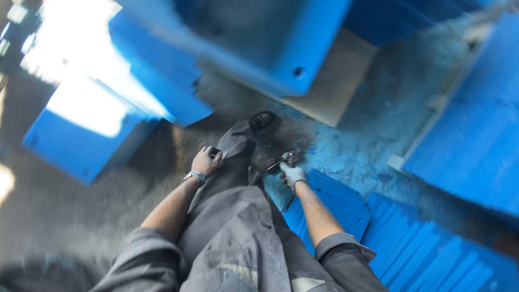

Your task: Inspecting and cleaning holes in blue plastic industrial plates using a small hook tool before stacking them.

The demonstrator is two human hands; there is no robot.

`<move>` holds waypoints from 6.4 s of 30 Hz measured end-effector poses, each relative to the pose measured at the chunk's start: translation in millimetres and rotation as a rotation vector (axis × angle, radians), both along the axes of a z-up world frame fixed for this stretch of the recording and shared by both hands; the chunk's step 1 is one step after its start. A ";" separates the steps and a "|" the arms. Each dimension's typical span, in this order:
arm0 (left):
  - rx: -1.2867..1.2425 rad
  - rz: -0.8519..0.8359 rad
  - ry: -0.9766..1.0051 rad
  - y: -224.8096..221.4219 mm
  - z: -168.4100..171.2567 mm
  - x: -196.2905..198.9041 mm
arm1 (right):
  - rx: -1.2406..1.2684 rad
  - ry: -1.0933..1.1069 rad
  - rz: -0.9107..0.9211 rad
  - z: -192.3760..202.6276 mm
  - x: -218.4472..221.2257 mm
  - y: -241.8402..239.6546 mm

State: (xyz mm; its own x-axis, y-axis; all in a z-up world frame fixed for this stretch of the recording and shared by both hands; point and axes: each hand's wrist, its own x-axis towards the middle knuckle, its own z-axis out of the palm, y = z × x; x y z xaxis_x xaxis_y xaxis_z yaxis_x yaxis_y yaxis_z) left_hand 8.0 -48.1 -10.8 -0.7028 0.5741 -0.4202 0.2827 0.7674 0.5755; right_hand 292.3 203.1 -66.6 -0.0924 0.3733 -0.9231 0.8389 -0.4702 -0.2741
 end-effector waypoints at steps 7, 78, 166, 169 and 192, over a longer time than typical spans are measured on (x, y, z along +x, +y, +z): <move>-0.416 0.849 -0.328 -282.8 -95.8 67.8 | -0.066 -0.051 0.256 46.9 -51.0 -38.4; 0.538 0.289 0.070 -126.7 -204.4 -400.0 | 0.139 -0.050 1.189 -121.5 -401.8 -178.5; 0.096 0.111 0.207 274.5 69.3 -200.6 | 1.105 -0.261 1.817 201.5 -320.9 437.3; 0.048 0.124 0.190 275.7 71.5 -200.9 | 0.960 -0.300 1.649 211.9 -314.4 422.9; 0.057 0.057 0.274 278.6 53.8 -203.9 | 0.760 -0.401 1.542 220.4 -288.5 415.4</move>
